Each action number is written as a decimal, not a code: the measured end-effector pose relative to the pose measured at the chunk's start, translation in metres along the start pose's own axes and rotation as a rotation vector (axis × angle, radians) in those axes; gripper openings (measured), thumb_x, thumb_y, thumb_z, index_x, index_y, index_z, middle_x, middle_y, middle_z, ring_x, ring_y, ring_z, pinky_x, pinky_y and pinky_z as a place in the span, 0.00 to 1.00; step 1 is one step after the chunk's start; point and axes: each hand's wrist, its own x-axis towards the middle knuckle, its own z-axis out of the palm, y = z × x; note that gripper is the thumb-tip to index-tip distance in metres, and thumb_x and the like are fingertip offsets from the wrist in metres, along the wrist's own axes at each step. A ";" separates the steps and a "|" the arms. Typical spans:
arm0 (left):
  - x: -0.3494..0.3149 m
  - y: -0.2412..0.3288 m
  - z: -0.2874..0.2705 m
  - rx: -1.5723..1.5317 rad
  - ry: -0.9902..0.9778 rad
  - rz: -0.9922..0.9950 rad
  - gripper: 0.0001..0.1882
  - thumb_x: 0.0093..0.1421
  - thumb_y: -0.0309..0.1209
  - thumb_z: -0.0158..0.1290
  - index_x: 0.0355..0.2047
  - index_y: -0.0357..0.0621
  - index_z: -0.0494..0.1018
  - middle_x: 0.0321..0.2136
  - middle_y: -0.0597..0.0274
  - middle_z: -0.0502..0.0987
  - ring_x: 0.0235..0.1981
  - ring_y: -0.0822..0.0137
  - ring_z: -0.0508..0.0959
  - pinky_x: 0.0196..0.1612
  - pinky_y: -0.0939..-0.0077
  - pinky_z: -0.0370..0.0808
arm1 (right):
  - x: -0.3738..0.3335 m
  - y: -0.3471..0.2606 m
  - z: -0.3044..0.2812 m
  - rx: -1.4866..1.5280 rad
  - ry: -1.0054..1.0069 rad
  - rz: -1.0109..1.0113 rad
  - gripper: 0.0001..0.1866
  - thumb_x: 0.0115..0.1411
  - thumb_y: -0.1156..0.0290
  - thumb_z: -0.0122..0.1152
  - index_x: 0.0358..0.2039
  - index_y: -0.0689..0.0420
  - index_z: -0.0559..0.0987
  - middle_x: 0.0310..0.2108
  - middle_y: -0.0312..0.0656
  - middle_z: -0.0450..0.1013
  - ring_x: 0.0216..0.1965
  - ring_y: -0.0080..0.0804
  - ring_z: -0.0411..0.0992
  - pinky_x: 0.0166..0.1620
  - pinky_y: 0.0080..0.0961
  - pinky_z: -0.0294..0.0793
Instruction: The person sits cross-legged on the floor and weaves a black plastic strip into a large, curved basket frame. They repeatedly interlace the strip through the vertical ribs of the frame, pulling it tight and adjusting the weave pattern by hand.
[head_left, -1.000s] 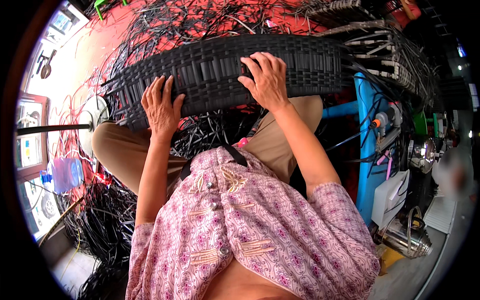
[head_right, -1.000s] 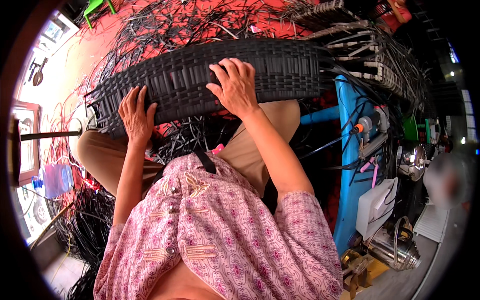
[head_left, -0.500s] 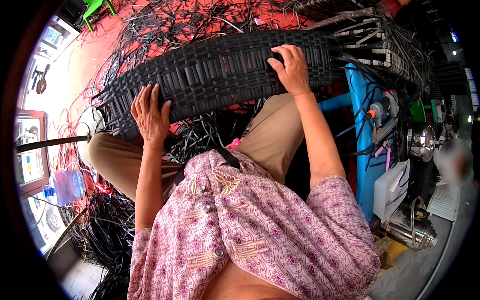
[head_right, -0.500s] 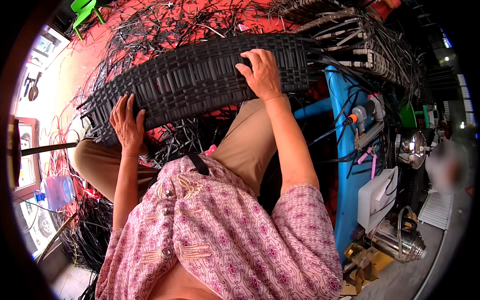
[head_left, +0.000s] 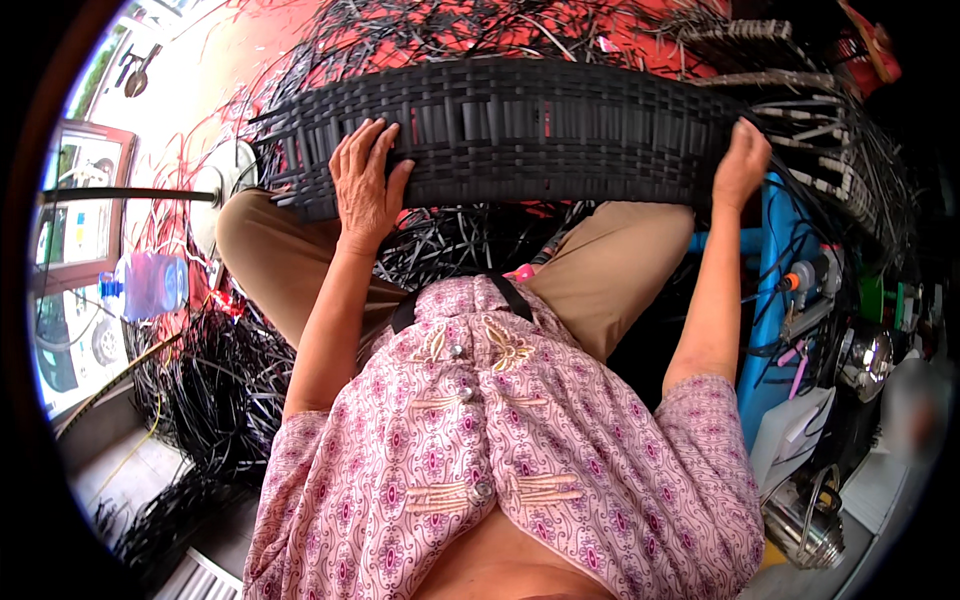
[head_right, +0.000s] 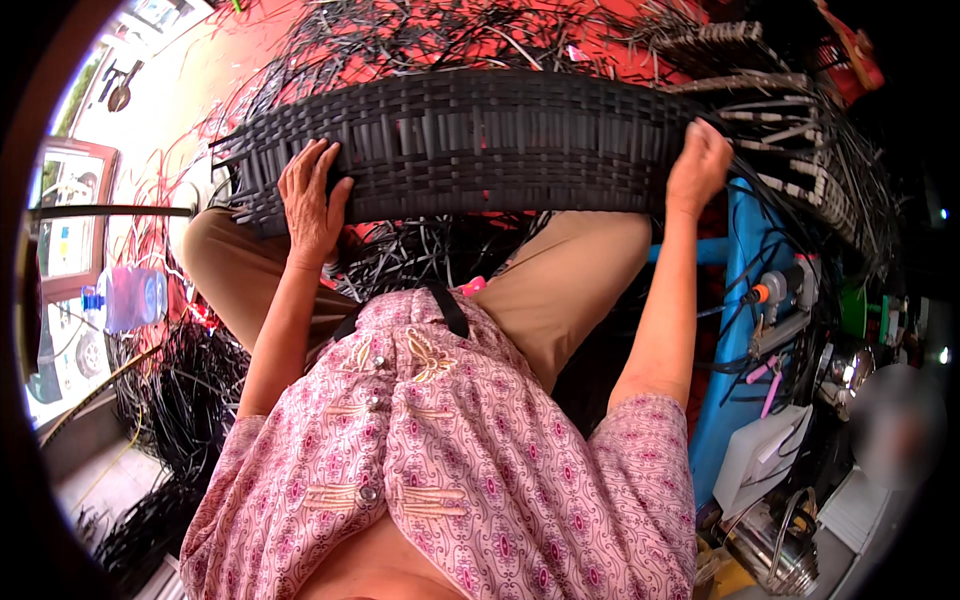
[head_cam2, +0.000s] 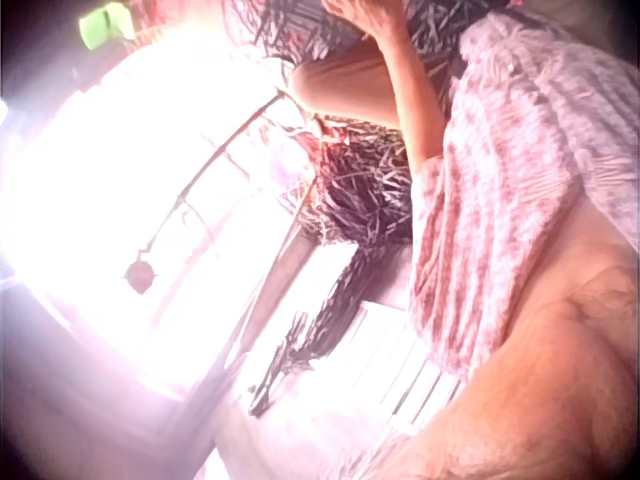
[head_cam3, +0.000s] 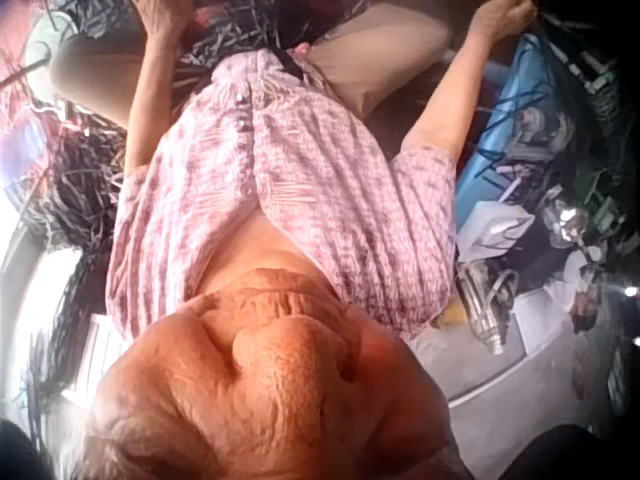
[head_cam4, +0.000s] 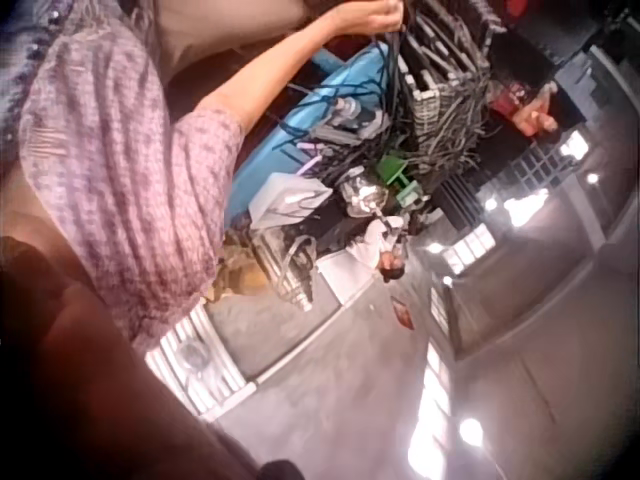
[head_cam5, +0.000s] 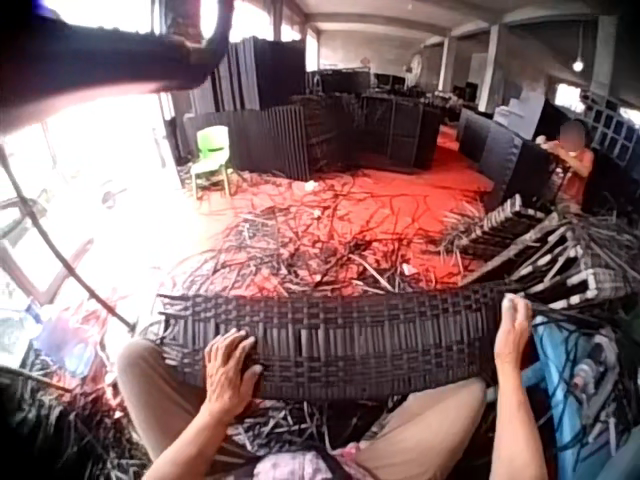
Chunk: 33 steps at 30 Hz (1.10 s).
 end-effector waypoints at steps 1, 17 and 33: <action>-0.002 -0.006 0.001 -0.089 0.009 -0.021 0.21 0.61 0.34 0.57 0.54 0.46 0.74 0.56 0.55 0.71 0.60 0.55 0.68 0.64 0.60 0.60 | -0.004 0.026 -0.003 -0.135 0.089 0.056 0.17 0.65 0.59 0.56 0.42 0.61 0.82 0.43 0.52 0.76 0.48 0.50 0.72 0.53 0.42 0.69; 0.065 -0.180 -0.013 -0.236 0.096 -0.874 0.40 0.57 0.65 0.53 0.31 0.29 0.77 0.29 0.44 0.79 0.32 0.54 0.77 0.41 0.62 0.72 | -0.013 0.027 0.008 0.454 -0.195 0.911 0.31 0.64 0.55 0.62 0.56 0.70 0.74 0.58 0.47 0.72 0.57 0.34 0.70 0.60 0.28 0.65; 0.017 0.059 -0.007 -0.235 -0.093 0.105 0.30 0.56 0.38 0.62 0.59 0.47 0.71 0.59 0.53 0.69 0.61 0.53 0.67 0.63 0.54 0.58 | -0.142 -0.124 0.001 0.398 -0.298 0.762 0.28 0.69 0.52 0.52 0.48 0.71 0.77 0.47 0.50 0.76 0.48 0.38 0.72 0.55 0.31 0.68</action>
